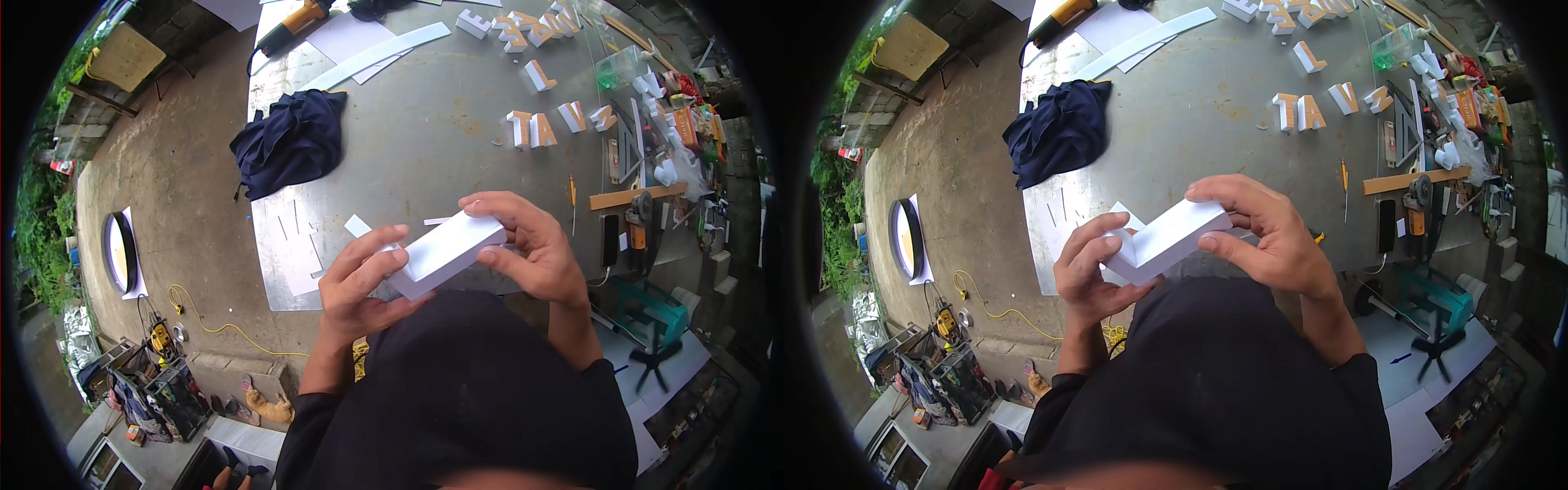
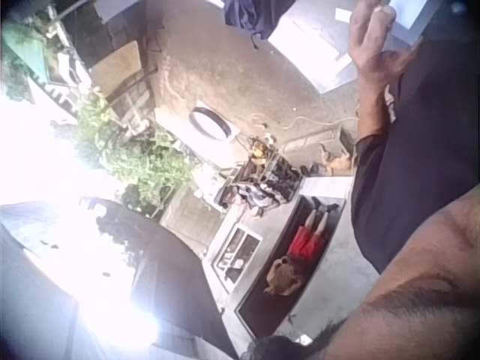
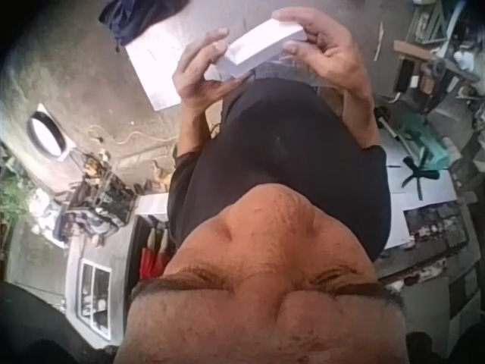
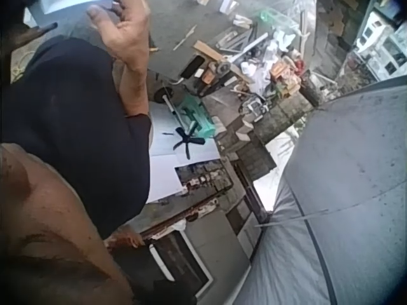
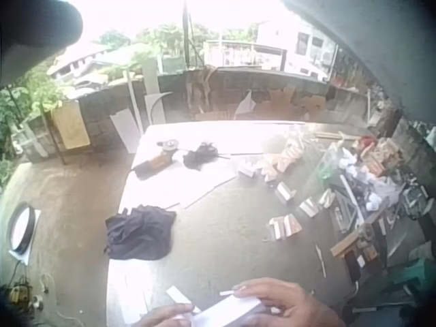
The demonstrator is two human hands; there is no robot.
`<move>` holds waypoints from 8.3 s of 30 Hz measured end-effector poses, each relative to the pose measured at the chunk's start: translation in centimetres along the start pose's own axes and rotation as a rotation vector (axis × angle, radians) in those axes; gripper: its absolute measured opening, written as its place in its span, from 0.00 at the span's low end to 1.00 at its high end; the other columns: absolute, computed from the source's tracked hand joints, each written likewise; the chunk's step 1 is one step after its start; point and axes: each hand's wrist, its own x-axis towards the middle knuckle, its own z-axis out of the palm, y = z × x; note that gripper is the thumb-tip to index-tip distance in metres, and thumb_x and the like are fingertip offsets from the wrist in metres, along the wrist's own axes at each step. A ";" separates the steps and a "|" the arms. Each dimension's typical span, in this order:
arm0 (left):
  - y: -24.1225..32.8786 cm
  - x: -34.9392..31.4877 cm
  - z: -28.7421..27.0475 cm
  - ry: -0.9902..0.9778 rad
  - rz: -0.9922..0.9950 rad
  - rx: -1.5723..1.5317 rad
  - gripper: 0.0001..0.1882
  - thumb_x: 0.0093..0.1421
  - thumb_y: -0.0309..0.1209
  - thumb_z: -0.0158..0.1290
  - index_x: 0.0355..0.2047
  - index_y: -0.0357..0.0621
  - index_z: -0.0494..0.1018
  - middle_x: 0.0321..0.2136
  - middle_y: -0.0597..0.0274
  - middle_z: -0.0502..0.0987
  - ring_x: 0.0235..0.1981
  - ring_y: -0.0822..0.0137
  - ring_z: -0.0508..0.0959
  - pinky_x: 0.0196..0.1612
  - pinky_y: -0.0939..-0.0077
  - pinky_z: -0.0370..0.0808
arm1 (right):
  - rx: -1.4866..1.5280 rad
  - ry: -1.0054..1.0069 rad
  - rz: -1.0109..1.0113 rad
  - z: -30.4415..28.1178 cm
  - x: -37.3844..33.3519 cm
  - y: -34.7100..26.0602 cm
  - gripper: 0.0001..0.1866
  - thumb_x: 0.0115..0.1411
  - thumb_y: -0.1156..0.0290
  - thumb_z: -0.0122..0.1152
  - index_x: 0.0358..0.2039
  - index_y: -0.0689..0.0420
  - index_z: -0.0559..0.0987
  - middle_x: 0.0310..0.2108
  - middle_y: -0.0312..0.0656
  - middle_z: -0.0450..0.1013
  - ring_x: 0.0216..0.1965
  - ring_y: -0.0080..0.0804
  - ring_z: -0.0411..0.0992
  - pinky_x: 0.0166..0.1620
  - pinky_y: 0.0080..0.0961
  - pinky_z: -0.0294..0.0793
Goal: The person is assembling 3D sign letters by applying white vinyl or foam edges to wooden or board backing.
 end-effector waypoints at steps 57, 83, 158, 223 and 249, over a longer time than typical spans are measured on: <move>-13.1 -0.2 5.9 -0.403 -0.790 0.028 0.28 0.38 0.29 0.73 0.42 0.41 0.78 0.29 0.65 0.77 0.32 0.71 0.75 0.37 0.75 0.72 | -0.862 -0.196 0.298 -6.5 4.1 12.5 0.24 0.46 0.67 0.71 0.46 0.57 0.78 0.26 0.47 0.74 0.30 0.49 0.75 0.35 0.42 0.72; 4.4 1.8 0.8 0.033 -0.625 -0.481 0.25 0.39 0.26 0.66 0.40 0.38 0.72 0.34 0.67 0.75 0.37 0.76 0.74 0.43 0.79 0.72 | -1.379 0.063 -0.770 6.3 -1.4 -4.6 0.15 0.49 0.71 0.73 0.40 0.49 0.86 0.46 0.31 0.73 0.53 0.35 0.68 0.56 0.39 0.71; 2.5 -2.5 3.5 0.240 -0.614 -0.889 0.33 0.47 0.37 0.69 0.49 0.37 0.67 0.43 0.57 0.72 0.47 0.66 0.73 0.52 0.70 0.70 | 0.097 0.314 0.015 5.8 -2.2 -1.5 0.33 0.57 0.66 0.75 0.58 0.64 0.69 0.46 0.45 0.76 0.49 0.30 0.76 0.55 0.31 0.75; 2.9 0.9 1.0 0.217 -0.114 0.383 0.17 0.46 0.27 0.68 0.39 0.43 0.82 0.38 0.62 0.85 0.45 0.61 0.82 0.63 0.56 0.62 | -0.606 0.369 -0.311 6.7 3.4 -2.7 0.25 0.47 0.75 0.77 0.43 0.65 0.74 0.32 0.44 0.80 0.35 0.29 0.82 0.40 0.25 0.83; 1.4 -0.1 1.6 0.310 -0.055 0.407 0.16 0.47 0.29 0.70 0.38 0.46 0.83 0.51 0.64 0.81 0.67 0.50 0.66 0.71 0.48 0.53 | -0.732 0.400 -0.484 6.9 3.0 -3.7 0.31 0.43 0.72 0.81 0.46 0.66 0.74 0.37 0.46 0.78 0.35 0.33 0.81 0.40 0.27 0.84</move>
